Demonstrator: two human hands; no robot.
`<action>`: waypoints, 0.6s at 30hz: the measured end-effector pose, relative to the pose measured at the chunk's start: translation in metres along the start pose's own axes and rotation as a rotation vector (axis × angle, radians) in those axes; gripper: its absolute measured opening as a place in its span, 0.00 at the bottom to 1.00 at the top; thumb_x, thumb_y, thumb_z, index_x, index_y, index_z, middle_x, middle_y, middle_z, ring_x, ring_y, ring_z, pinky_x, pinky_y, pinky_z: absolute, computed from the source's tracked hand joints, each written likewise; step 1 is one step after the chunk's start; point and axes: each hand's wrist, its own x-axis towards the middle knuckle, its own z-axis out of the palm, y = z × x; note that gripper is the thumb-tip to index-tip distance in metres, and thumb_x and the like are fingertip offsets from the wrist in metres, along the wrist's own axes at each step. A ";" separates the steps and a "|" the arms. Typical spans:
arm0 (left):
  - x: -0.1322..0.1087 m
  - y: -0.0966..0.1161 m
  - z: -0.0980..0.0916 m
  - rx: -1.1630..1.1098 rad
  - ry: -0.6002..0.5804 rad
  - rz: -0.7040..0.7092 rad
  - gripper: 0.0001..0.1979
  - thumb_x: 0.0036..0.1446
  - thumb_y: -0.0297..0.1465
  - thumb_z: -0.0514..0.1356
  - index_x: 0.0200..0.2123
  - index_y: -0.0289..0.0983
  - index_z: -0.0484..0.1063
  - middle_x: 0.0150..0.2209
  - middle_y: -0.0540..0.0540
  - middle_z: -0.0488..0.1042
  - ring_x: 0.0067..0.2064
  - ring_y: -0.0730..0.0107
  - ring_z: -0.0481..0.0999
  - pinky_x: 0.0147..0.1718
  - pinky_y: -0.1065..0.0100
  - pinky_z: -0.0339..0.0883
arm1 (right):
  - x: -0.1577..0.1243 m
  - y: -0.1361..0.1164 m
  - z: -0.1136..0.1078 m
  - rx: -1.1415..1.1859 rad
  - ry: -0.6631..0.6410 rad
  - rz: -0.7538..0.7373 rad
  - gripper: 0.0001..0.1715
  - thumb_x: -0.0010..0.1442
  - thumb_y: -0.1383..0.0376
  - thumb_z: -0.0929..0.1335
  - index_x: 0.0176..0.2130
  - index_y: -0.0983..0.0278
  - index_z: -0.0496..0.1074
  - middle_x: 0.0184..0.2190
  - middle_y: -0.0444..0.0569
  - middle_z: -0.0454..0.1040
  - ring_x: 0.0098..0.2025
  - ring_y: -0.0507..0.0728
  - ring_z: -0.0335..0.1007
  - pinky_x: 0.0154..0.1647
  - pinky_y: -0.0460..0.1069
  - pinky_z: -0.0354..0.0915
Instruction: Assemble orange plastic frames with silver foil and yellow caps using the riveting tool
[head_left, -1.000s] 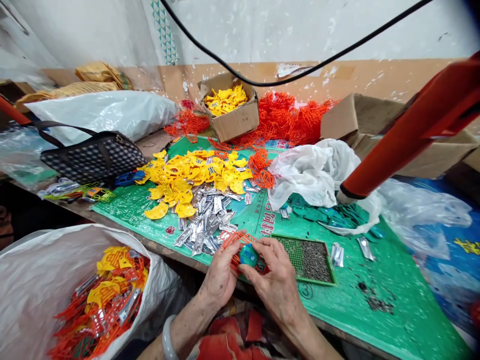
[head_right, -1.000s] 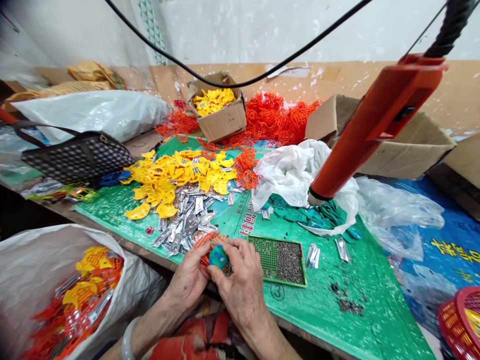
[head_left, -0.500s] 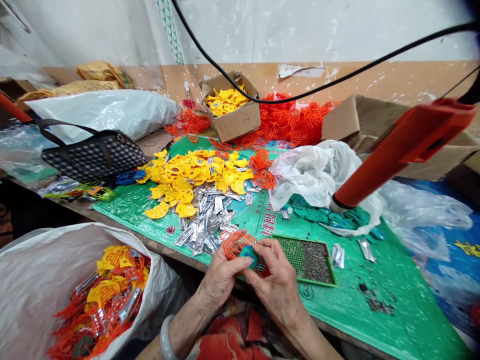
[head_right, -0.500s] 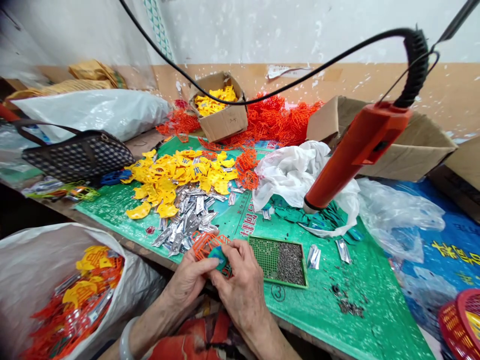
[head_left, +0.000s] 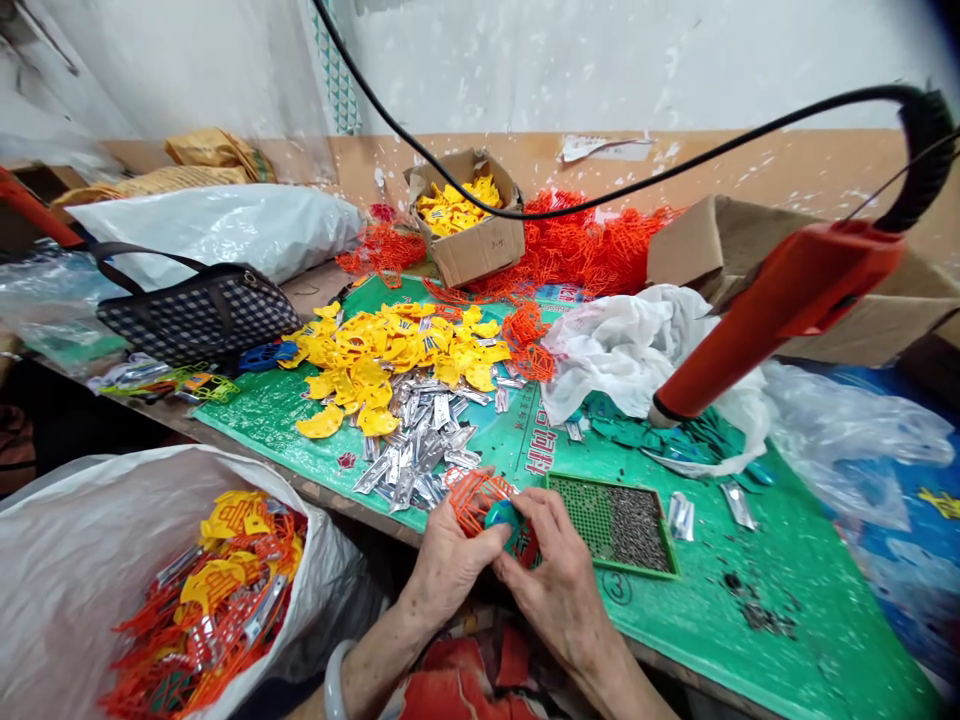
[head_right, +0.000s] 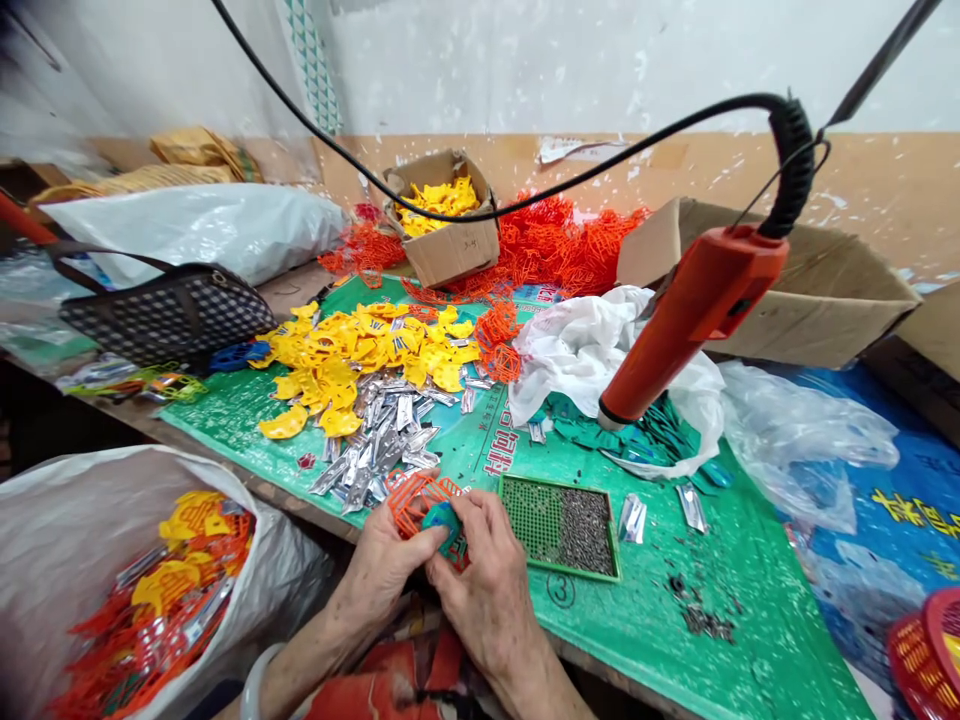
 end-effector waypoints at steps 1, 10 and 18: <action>0.000 0.000 0.000 0.002 -0.008 0.003 0.26 0.44 0.24 0.68 0.50 0.37 0.73 0.38 0.48 0.81 0.38 0.65 0.77 0.41 0.67 0.68 | -0.001 0.000 0.000 0.011 0.010 0.003 0.25 0.55 0.70 0.69 0.52 0.61 0.67 0.46 0.54 0.70 0.47 0.60 0.72 0.46 0.54 0.73; 0.002 -0.003 -0.005 -0.120 0.004 0.012 0.25 0.44 0.25 0.69 0.49 0.38 0.73 0.38 0.48 0.80 0.38 0.66 0.77 0.41 0.67 0.68 | -0.005 -0.002 -0.004 0.096 0.098 -0.017 0.19 0.58 0.69 0.70 0.50 0.60 0.69 0.41 0.52 0.69 0.41 0.57 0.72 0.38 0.51 0.74; 0.001 0.007 -0.004 -0.266 -0.020 -0.082 0.27 0.41 0.24 0.69 0.49 0.37 0.73 0.41 0.45 0.81 0.40 0.64 0.79 0.43 0.64 0.70 | -0.004 -0.003 -0.015 0.064 0.156 0.018 0.21 0.58 0.65 0.71 0.51 0.59 0.69 0.45 0.53 0.69 0.45 0.60 0.71 0.42 0.56 0.74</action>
